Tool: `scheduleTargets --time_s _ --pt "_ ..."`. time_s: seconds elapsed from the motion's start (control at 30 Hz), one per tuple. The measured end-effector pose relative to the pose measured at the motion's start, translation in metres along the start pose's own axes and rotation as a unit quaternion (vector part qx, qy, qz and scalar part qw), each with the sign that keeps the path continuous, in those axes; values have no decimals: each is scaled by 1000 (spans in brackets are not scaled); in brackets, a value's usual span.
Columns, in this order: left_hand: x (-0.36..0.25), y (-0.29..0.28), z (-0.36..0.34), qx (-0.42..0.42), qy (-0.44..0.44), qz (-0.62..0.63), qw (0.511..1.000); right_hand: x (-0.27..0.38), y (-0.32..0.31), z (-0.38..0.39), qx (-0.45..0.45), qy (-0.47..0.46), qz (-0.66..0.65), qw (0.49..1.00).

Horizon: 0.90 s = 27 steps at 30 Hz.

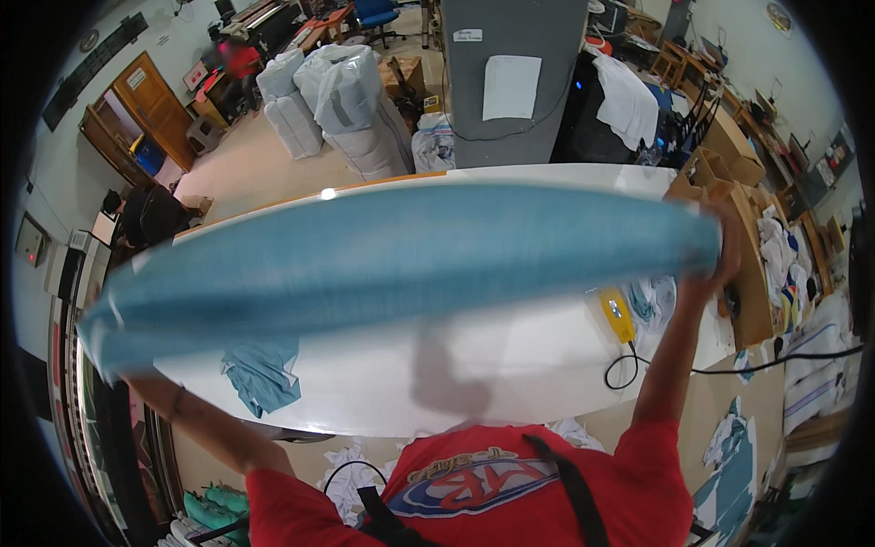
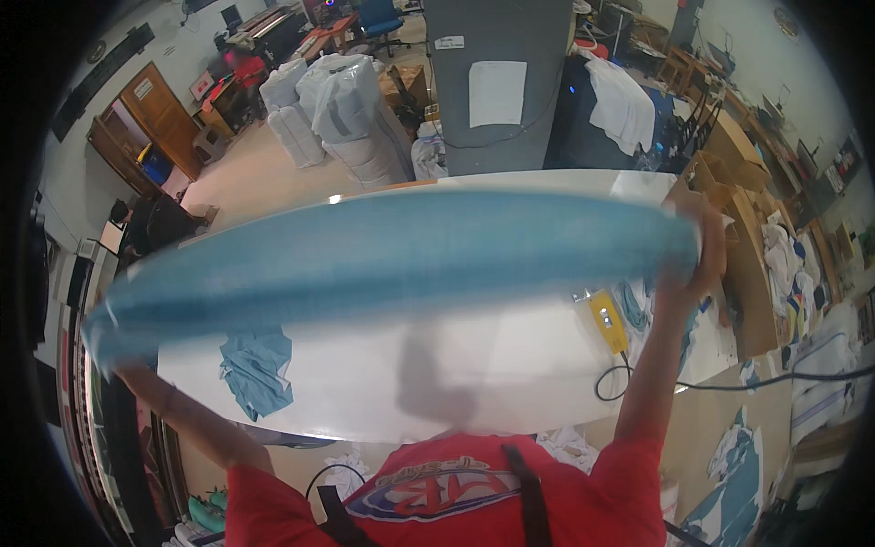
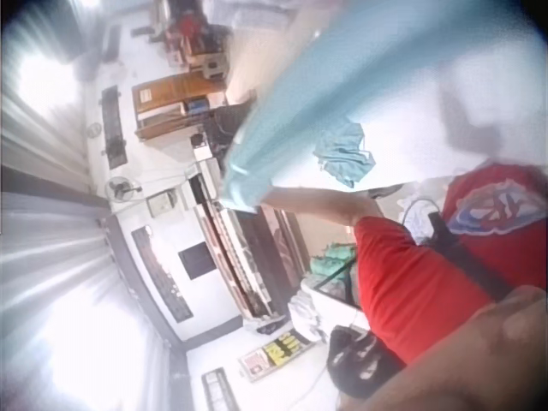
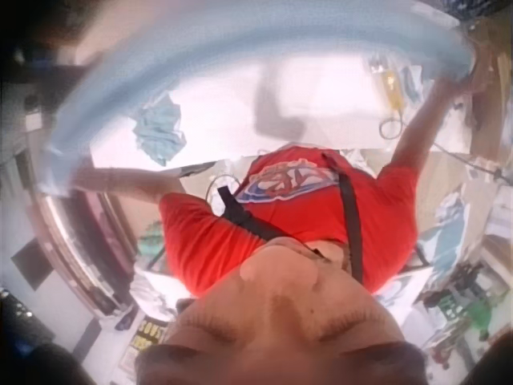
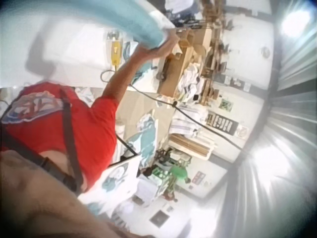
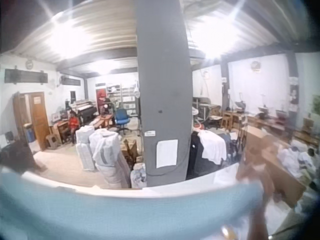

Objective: The person uses a yellow electric rotary cutter to cut a large piece of teal and white fabric laid on a white table. They repeatedly smooth and reposition the fabric, then cut along its edges to separate sections. Cut pieces are moved aside as the process continues.

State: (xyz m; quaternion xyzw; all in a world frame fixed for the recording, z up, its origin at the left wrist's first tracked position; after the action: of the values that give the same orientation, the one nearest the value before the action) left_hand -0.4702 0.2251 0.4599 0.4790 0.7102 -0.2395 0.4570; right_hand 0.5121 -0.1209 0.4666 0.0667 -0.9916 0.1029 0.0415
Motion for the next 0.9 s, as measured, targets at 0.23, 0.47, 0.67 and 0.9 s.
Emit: scheduleTargets --time_s 0.23,0.47,0.67,0.9 --pt "229 -100 184 17 -336 145 930 19 -12 166 147 111 -11 983" --pt "311 -83 310 -102 -351 69 928 16 43 300 259 192 -4 947" --pt "343 -119 361 -240 -491 -250 799 15 65 395 395 211 31 894" --pt "294 54 410 -65 -82 -484 869 35 82 429 415 265 -38 869"
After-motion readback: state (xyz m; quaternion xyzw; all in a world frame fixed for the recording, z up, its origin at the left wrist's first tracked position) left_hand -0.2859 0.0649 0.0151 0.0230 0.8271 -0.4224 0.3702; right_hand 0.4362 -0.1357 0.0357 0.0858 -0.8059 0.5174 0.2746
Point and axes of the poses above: each hand's wrist, its own z-axis away from the middle knuckle, its own y-axis out of the palm, x = y × z, the point moved 10 cm from there along -z, towards the middle knuckle, and after that the axes turned 11 degrees about -y, right-handed, at the moved point
